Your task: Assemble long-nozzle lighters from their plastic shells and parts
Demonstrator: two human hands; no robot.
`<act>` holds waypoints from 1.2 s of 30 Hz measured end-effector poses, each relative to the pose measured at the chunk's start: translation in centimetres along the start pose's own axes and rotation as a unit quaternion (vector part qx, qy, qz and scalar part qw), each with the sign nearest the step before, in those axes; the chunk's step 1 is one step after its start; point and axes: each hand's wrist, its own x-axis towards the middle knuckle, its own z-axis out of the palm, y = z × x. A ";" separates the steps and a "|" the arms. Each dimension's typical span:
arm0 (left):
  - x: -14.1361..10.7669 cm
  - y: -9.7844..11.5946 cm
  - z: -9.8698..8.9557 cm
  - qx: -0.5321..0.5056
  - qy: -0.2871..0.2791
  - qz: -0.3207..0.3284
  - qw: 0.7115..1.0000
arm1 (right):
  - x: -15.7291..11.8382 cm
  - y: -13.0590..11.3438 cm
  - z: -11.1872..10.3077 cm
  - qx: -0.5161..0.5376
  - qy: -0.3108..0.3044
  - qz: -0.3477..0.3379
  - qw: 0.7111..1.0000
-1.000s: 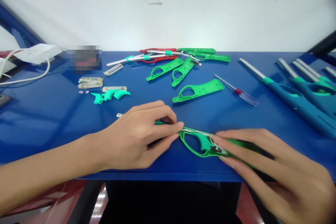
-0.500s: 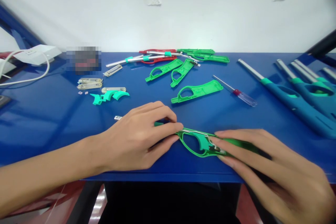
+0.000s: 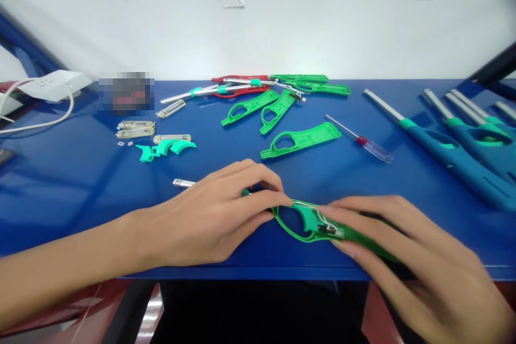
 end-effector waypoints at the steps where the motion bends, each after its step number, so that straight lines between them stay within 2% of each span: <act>1: 0.0 0.0 0.0 -0.001 -0.002 -0.006 1.000 | 0.2 0.0 0.0 -0.012 -0.002 -0.005 1.000; 8: -0.1 0.2 -0.1 -0.009 -0.008 -0.020 1.000 | 1.4 -0.4 -0.6 0.008 -0.021 -0.023 0.999; 15: 0.0 0.3 0.0 -0.009 -0.014 -0.022 1.000 | 1.2 -0.4 -0.3 0.005 -0.027 -0.013 1.000; 26: -0.2 0.2 -0.1 -0.025 -0.003 -0.016 1.000 | 1.0 -0.4 -0.4 0.013 -0.015 0.002 1.000; 31: -0.3 0.2 0.0 -0.023 0.000 -0.011 1.000 | 1.0 -0.5 -0.5 0.020 -0.035 0.023 0.999; 36: -0.2 0.0 0.1 -0.016 0.026 0.000 1.000 | 1.2 -0.5 -0.5 0.015 -0.021 0.016 1.000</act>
